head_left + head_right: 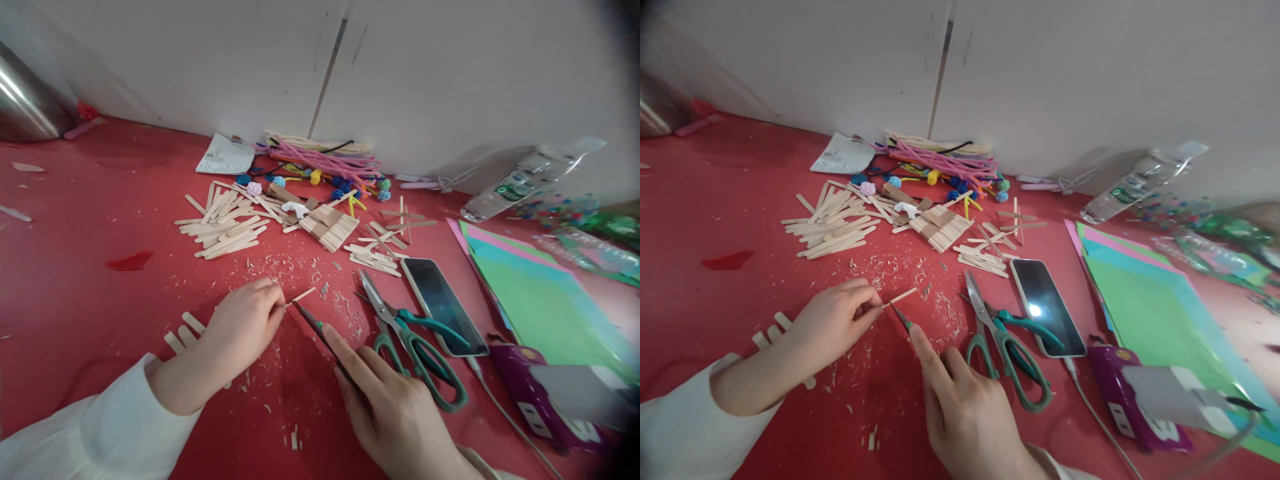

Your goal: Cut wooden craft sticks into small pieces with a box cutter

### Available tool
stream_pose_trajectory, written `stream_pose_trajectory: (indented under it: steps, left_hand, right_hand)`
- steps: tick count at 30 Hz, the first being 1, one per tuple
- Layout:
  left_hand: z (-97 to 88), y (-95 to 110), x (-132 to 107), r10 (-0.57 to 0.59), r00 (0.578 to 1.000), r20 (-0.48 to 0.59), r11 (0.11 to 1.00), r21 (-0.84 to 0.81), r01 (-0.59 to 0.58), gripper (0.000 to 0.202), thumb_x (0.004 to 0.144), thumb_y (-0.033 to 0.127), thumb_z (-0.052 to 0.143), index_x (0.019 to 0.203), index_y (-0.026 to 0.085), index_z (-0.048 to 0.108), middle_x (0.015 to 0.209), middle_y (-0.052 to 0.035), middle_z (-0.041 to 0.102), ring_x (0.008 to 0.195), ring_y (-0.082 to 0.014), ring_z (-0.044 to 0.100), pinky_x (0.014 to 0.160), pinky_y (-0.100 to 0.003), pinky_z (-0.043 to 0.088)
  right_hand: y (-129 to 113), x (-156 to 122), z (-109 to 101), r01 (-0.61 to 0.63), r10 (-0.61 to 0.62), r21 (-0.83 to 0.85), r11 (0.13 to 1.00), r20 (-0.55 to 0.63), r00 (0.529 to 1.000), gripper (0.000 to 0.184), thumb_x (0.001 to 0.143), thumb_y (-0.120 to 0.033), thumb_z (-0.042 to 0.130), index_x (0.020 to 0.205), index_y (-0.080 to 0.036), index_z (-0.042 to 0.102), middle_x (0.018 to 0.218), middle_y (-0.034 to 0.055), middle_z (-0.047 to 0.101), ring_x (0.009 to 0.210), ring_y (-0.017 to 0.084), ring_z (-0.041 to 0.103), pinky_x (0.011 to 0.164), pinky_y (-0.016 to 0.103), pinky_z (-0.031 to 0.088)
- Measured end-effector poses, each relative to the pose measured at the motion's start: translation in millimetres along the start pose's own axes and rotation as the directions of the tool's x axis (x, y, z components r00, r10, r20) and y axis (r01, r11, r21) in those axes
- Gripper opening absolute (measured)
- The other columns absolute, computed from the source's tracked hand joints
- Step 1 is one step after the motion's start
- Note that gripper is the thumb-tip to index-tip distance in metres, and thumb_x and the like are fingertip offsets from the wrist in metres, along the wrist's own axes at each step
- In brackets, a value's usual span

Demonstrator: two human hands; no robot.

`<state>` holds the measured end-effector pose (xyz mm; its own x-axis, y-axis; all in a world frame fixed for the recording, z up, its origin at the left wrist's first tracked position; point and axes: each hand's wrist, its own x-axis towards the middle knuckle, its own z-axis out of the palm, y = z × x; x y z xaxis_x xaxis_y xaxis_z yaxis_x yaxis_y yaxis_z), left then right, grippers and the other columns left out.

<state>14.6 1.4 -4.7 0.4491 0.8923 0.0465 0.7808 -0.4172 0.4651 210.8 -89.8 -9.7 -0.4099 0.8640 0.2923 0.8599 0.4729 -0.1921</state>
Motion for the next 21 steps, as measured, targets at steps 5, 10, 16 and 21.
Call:
stream_pose_trajectory:
  steps: [5, 10, 16, 21]
  left_hand:
    - [-2.1, 1, 0, -0.011, 1.0, 0.019, 1.0, 0.009, 0.011, 0.016, 0.082, 0.011, 0.047, 0.068, 0.018, 0.051, 0.075, -0.0007, 0.055, 0.066, -0.015, 0.054, 0.06, -0.026, 0.037]
    - [-0.8, 1, 0, -0.007, 0.999, 0.035, 1.0, 0.025, 0.006, 0.016, 0.083, 0.012, 0.047, 0.07, 0.018, 0.052, 0.077, -0.002, 0.056, 0.069, -0.0168, 0.055, 0.061, -0.028, 0.038]
    - [0.6, 1, 1, 0.01, 0.999, 0.035, 0.998, 0.067, -0.012, 0.018, 0.084, 0.013, 0.045, 0.067, 0.018, 0.05, 0.075, -0.003, 0.055, 0.068, -0.0172, 0.054, 0.061, -0.029, 0.037]
    - [-1.8, 4, 3, 0.029, 0.999, 0.046, 0.993, 0.11, -0.034, 0.02, 0.083, 0.011, 0.043, 0.065, 0.018, 0.047, 0.072, -0.0021, 0.053, 0.067, -0.0166, 0.052, 0.059, -0.028, 0.035]
  right_hand:
    - [0, 1, 0, 0.025, -0.025, -0.051, 0.998, -0.006, 1.0, 0.045, 0.089, -0.015, 0.035, 0.134, -0.012, 0.039, 0.065, 0.0006, 0.057, 0.04, 0.016, 0.058, 0.031, 0.026, 0.043]
    - [-4, 0, -2, 0.043, -0.041, -0.134, 0.99, 0.022, 0.999, 0.056, 0.085, -0.01, 0.033, 0.141, -0.011, 0.028, 0.064, 0.0004, 0.056, 0.036, 0.015, 0.055, 0.029, 0.025, 0.041]
    - [-10, 4, -6, 0.069, -0.066, -0.196, 0.978, 0.022, 0.998, 0.052, 0.078, -0.006, 0.033, 0.129, -0.006, 0.044, 0.06, 0.0001, 0.056, 0.03, 0.014, 0.051, 0.024, 0.026, 0.037]
    - [-14, 15, -14, 0.056, -0.053, -0.219, 0.974, 0.02, 0.998, 0.048, 0.078, -0.006, 0.032, 0.122, -0.007, 0.053, 0.058, 0.0002, 0.057, 0.028, 0.014, 0.051, 0.024, 0.027, 0.036]
